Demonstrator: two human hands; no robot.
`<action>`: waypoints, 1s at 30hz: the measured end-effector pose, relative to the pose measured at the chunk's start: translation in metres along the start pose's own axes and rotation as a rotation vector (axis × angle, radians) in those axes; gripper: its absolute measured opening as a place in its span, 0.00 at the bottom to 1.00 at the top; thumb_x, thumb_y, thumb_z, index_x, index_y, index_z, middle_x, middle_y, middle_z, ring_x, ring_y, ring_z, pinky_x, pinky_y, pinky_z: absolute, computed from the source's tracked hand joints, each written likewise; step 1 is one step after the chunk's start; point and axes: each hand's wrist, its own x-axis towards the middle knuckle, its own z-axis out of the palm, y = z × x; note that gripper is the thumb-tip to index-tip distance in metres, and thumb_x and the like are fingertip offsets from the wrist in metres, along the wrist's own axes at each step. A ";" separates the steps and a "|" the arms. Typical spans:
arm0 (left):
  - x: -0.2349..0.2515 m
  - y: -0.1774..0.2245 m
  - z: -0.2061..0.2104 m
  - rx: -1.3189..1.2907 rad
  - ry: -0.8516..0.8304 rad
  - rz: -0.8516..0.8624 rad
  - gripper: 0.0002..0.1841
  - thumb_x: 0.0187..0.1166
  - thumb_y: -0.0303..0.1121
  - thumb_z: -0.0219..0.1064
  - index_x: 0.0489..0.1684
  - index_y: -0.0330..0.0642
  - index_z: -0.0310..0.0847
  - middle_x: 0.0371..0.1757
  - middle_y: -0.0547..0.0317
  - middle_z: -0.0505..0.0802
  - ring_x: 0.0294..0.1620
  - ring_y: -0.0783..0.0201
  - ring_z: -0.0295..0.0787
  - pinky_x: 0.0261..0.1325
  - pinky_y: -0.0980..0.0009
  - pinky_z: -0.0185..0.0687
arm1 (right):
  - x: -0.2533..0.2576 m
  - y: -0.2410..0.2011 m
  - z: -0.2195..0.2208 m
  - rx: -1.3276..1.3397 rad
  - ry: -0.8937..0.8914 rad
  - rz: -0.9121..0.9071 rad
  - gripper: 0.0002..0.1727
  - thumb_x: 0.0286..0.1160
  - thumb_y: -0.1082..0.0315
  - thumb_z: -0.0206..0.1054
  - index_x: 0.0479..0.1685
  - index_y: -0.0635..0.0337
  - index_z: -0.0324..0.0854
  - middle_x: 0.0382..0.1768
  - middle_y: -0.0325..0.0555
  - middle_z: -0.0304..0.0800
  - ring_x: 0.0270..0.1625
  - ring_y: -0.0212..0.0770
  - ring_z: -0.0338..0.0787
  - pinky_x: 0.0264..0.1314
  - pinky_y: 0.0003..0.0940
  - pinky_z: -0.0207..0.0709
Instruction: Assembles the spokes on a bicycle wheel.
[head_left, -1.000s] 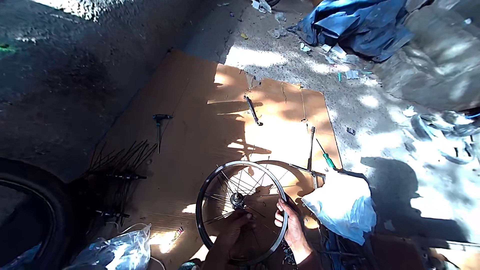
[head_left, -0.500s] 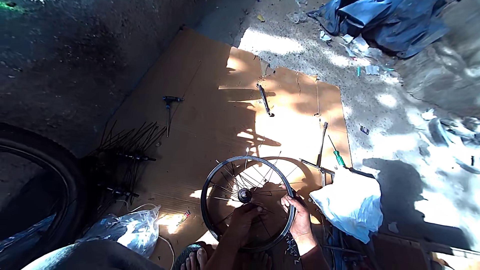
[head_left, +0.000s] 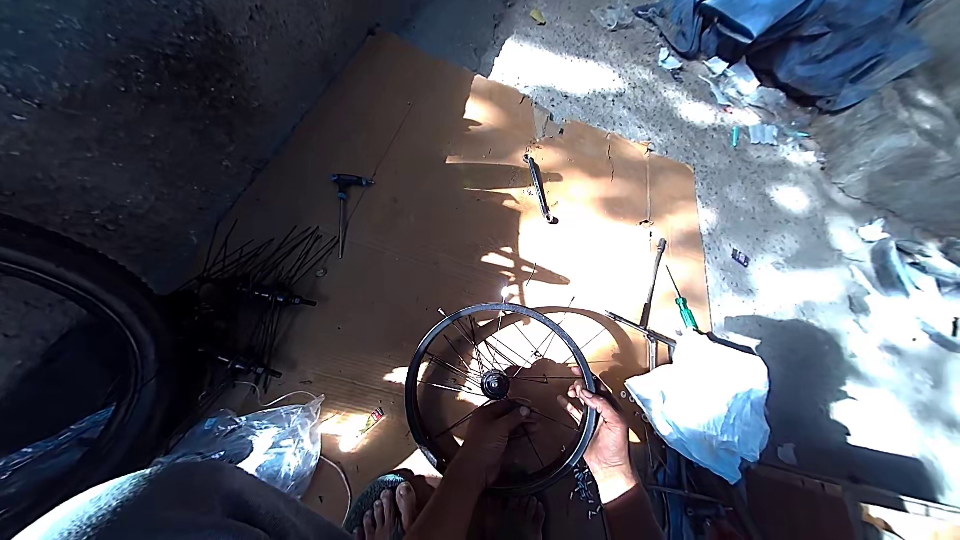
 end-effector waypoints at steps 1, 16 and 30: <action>0.000 0.000 0.000 0.008 0.003 -0.002 0.11 0.84 0.26 0.66 0.58 0.28 0.84 0.50 0.40 0.95 0.46 0.49 0.96 0.54 0.57 0.94 | -0.001 0.000 0.000 0.002 0.004 0.002 0.18 0.64 0.71 0.61 0.53 0.63 0.85 0.42 0.48 0.87 0.43 0.41 0.88 0.52 0.39 0.87; 0.001 0.002 -0.004 0.015 -0.015 -0.029 0.11 0.84 0.26 0.66 0.58 0.29 0.84 0.49 0.40 0.95 0.45 0.51 0.96 0.53 0.58 0.94 | -0.001 0.001 0.000 -0.001 0.014 0.000 0.17 0.61 0.70 0.62 0.50 0.62 0.84 0.42 0.48 0.88 0.43 0.42 0.88 0.54 0.43 0.87; -0.001 0.005 -0.004 0.010 -0.012 -0.060 0.12 0.84 0.26 0.66 0.59 0.29 0.84 0.48 0.40 0.95 0.44 0.50 0.96 0.52 0.58 0.94 | -0.001 -0.001 0.001 -0.033 0.020 0.001 0.19 0.64 0.70 0.61 0.56 0.61 0.84 0.43 0.48 0.87 0.44 0.41 0.88 0.54 0.42 0.87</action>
